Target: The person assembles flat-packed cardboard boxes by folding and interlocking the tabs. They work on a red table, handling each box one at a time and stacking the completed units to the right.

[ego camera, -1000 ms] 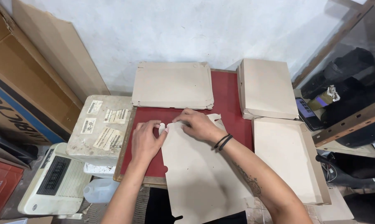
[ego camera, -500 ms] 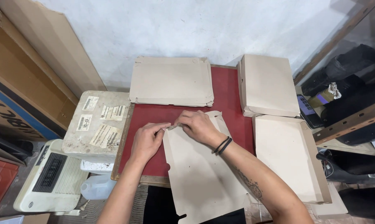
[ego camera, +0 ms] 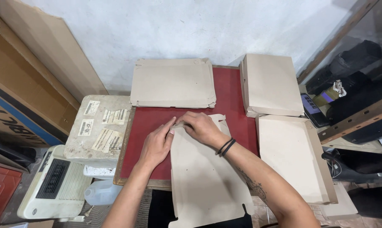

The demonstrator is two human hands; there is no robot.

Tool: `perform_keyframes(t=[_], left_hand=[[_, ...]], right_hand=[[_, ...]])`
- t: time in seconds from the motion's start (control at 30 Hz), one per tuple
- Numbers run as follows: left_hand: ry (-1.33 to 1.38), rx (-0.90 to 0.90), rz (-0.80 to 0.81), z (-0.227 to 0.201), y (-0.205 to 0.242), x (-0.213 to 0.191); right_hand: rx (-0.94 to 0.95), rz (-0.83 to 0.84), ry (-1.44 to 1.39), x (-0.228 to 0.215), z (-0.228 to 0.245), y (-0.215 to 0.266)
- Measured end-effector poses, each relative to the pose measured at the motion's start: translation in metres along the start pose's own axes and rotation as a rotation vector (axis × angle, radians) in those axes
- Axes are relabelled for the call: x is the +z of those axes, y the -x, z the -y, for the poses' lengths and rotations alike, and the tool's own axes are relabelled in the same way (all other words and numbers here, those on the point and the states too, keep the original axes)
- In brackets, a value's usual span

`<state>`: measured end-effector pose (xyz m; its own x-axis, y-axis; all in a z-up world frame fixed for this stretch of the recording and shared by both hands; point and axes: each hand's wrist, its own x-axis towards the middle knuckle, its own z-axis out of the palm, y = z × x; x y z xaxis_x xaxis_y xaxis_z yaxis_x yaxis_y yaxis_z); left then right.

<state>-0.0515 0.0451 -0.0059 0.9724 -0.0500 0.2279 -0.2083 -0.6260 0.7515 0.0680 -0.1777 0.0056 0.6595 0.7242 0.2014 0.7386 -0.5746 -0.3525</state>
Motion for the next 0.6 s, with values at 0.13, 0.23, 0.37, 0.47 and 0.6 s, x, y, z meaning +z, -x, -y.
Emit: perform_keyframes(t=[0.13,0.23,0.37,0.47,0.6], left_hand=[[-0.11,-0.052,-0.099,0.003,-0.001,0.004],[-0.179,-0.089,-0.197,0.018,0.0,0.01],[-0.199,-0.185,-0.288,0.023,0.001,0.007],[-0.092,-0.266,-0.309,0.016,0.004,-0.01],[0.05,-0.292,-0.309,0.03,-0.004,-0.021]], right_hand=[[-0.097,-0.128,0.273,0.01,-0.007,0.004],[-0.084,-0.153,0.442,0.009,0.005,0.016],[-0.016,0.006,0.466,-0.007,0.026,0.039],[0.004,0.172,0.344,-0.021,0.044,0.047],[-0.067,0.221,0.237,-0.02,0.063,0.052]])
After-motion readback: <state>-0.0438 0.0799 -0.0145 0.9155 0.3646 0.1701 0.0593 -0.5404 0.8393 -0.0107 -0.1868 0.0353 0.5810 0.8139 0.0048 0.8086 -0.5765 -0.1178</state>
